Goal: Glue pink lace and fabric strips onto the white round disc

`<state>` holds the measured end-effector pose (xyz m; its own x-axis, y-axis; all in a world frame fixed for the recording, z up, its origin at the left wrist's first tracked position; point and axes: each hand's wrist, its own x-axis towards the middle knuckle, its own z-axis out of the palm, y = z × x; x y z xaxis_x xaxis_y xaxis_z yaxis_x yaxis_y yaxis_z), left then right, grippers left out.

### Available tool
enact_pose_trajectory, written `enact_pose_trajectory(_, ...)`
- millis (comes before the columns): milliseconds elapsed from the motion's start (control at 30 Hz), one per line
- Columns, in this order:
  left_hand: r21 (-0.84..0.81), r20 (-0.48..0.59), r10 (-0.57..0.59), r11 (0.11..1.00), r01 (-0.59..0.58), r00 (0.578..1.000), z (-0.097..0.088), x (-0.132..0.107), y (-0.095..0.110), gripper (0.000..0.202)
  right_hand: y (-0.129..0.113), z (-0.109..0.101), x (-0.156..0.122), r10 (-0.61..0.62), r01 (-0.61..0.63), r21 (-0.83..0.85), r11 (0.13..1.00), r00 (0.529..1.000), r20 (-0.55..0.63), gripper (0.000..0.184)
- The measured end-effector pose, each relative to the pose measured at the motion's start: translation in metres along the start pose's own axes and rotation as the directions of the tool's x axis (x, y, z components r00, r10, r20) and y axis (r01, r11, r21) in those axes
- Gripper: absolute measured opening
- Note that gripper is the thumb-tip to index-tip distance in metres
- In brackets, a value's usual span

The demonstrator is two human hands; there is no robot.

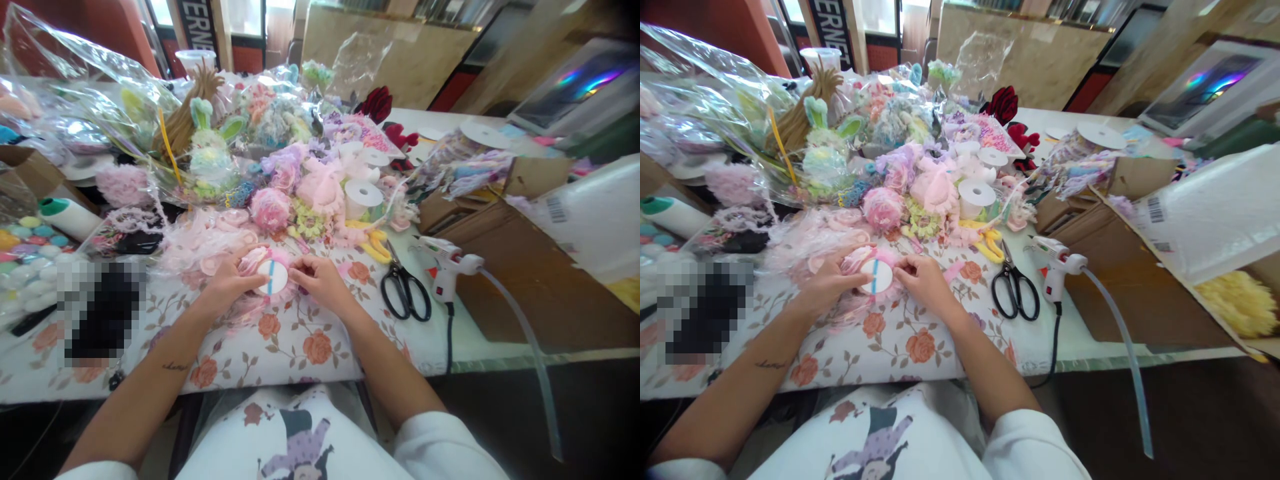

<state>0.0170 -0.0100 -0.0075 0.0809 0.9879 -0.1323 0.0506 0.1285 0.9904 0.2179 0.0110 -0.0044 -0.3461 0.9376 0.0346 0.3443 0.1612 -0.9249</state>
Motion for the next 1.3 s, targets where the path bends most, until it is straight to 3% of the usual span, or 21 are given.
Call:
enact_pose_trajectory(133, -0.008, -0.014, 0.018, 1.0, -0.018, 1.0, 0.0, 0.0, 0.002, 0.066, 0.005, 0.003, 0.0, 0.011, -0.011, 0.06, 0.998, 1.0, -0.005, 0.016)
enact_pose_trajectory(500, 0.03, 0.026, 0.011, 0.999, -0.012, 1.0, -0.002, 0.0, 0.003, 0.067, -0.003, -0.004, -0.002, -0.052, 0.055, 0.024, 0.998, 0.994, -0.095, 0.02)
enact_pose_trajectory(667, 0.059, 0.065, -0.025, 0.998, 0.021, 0.998, -0.001, -0.003, 0.004, 0.068, -0.001, -0.002, -0.002, -0.059, 0.06, 0.012, 0.998, 0.996, -0.073, 0.021)
enact_pose_trajectory(900, 0.168, 0.03, 0.119, 0.978, -0.122, 0.992, -0.004, -0.002, 0.003, 0.062, 0.001, 0.001, -0.001, -0.046, 0.051, 0.096, 0.994, 0.998, -0.052, 0.018)
enact_pose_trajectory(1133, 0.18, 0.064, 0.105, 0.977, -0.115, 0.992, -0.005, -0.002, 0.003, 0.064, -0.002, 0.0, -0.003, -0.043, 0.049, 0.066, 0.997, 0.994, -0.098, 0.017)
enact_pose_trajectory(1300, 0.262, 0.07, 0.145, 0.952, -0.158, 0.987, -0.006, -0.003, 0.007, 0.065, -0.004, -0.001, -0.003, -0.148, 0.148, -0.012, 0.989, 0.979, -0.137, 0.015)
